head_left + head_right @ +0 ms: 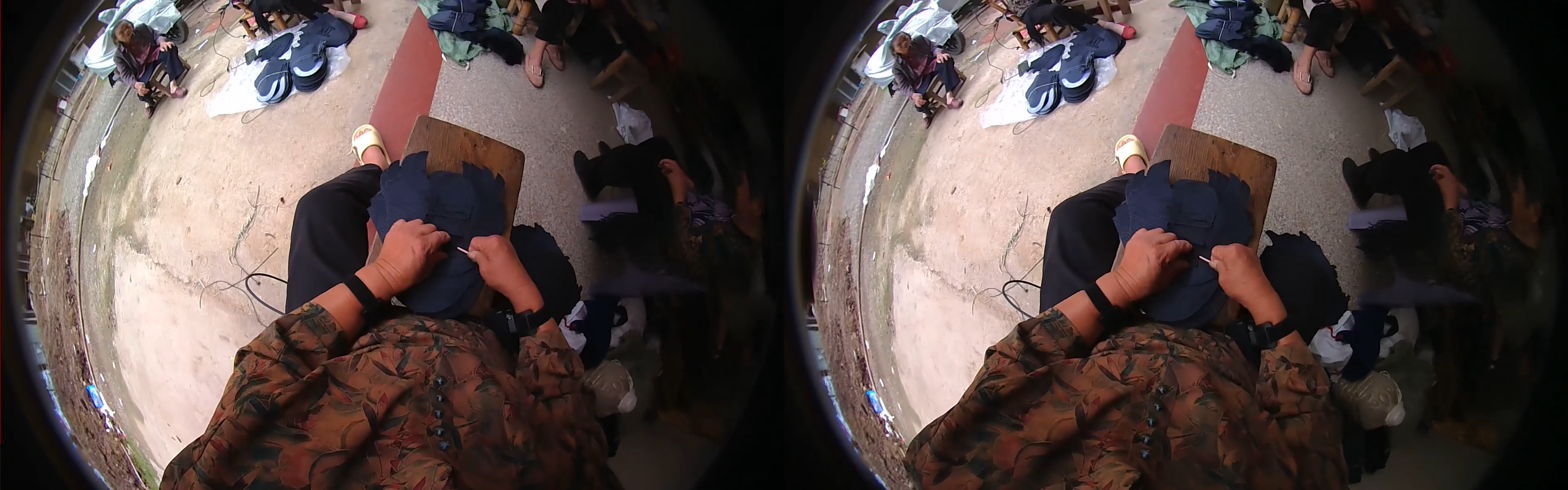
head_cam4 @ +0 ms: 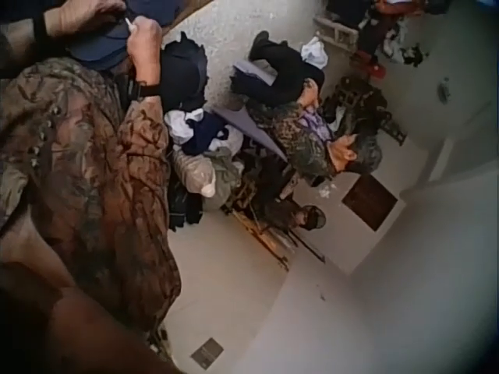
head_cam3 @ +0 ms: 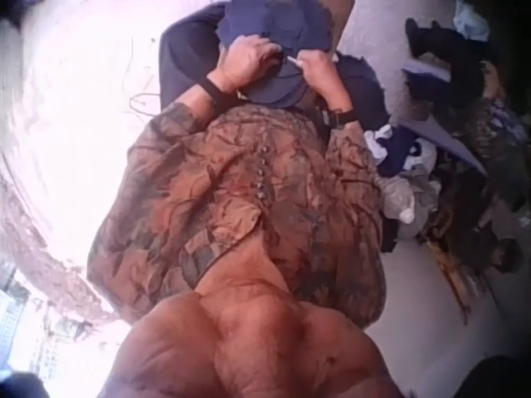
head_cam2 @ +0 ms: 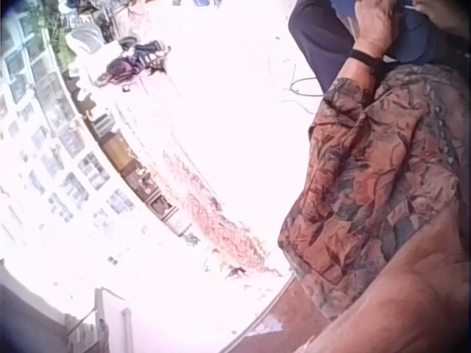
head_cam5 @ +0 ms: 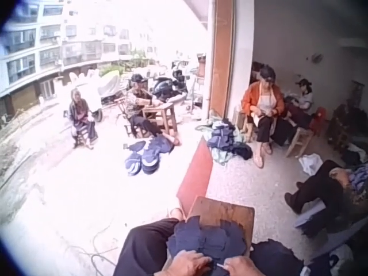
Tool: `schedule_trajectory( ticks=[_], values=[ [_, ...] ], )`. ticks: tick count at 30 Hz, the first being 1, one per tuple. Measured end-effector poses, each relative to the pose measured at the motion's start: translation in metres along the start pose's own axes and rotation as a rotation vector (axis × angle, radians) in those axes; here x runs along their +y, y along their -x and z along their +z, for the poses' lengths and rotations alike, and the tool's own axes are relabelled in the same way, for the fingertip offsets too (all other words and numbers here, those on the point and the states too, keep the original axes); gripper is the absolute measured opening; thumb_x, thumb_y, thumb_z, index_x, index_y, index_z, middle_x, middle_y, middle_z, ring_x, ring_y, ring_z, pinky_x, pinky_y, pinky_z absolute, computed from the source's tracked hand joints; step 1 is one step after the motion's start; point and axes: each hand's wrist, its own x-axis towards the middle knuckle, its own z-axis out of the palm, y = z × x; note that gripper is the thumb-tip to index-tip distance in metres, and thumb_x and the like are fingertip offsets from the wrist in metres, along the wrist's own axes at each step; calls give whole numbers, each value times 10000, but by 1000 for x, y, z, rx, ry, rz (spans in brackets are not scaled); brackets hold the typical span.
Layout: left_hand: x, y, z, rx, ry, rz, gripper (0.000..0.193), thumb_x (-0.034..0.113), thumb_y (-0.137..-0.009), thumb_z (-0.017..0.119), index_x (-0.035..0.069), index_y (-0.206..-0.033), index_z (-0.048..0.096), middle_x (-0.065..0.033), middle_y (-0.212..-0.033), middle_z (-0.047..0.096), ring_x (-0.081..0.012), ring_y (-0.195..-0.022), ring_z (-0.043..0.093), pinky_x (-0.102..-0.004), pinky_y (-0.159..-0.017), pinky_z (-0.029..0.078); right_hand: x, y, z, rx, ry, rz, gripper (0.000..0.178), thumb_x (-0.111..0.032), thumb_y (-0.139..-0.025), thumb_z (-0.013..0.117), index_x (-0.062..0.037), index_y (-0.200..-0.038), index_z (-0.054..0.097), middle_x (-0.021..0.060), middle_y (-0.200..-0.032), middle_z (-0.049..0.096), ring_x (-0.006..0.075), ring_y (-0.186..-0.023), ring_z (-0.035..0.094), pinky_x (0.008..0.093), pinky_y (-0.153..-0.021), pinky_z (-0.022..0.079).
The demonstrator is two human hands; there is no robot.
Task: The recorder is manually stitching together pieces of dark blue fabric, likely shoe uppers, using a needle and thread while seated.
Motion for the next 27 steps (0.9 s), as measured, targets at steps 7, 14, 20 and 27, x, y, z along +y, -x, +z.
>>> schedule_trajectory(
  ticks=[7, 14, 20, 27],
  values=[
    [-1, 2, -1, -36, -31, 32, 224, 219, -715, 729, 159, -930, 713, -10, -753, 573, -231, -760, 585, -367, -640, 439, -18, -17, -8, -56, 361, -189, 96, -99, -785, 619, -27, -724, 609, 189, -721, 600, 396, -766, 606, 472, -673, 475],
    [-3, 2, 5, -30, -17, 12, 239, 211, -704, 727, 158, -931, 672, 0, -817, 607, -222, -800, 591, -371, -663, 439, -9, -11, 18, 76, 84, -70, 87, -48, -776, 627, -7, -714, 582, 206, -742, 602, 408, -772, 603, 477, -680, 468],
    [-11, -18, -2, -272, -90, 71, 145, 189, -758, 654, 109, -878, 640, -64, -856, 638, -286, -787, 652, -405, -672, 509, -11, -8, 13, 128, 103, -164, 160, -116, -761, 691, -16, -739, 568, 163, -735, 589, 375, -864, 592, 455, -750, 471],
    [-7, -31, -24, -447, -37, 200, 98, 125, -749, 602, 53, -810, 630, -116, -839, 625, -316, -796, 648, -395, -700, 527, -26, 13, 6, 35, 181, -53, 676, -261, -519, 903, -65, -1021, 495, 160, -1093, 498, 371, -1001, 556, 431, -869, 482]
  ],
)
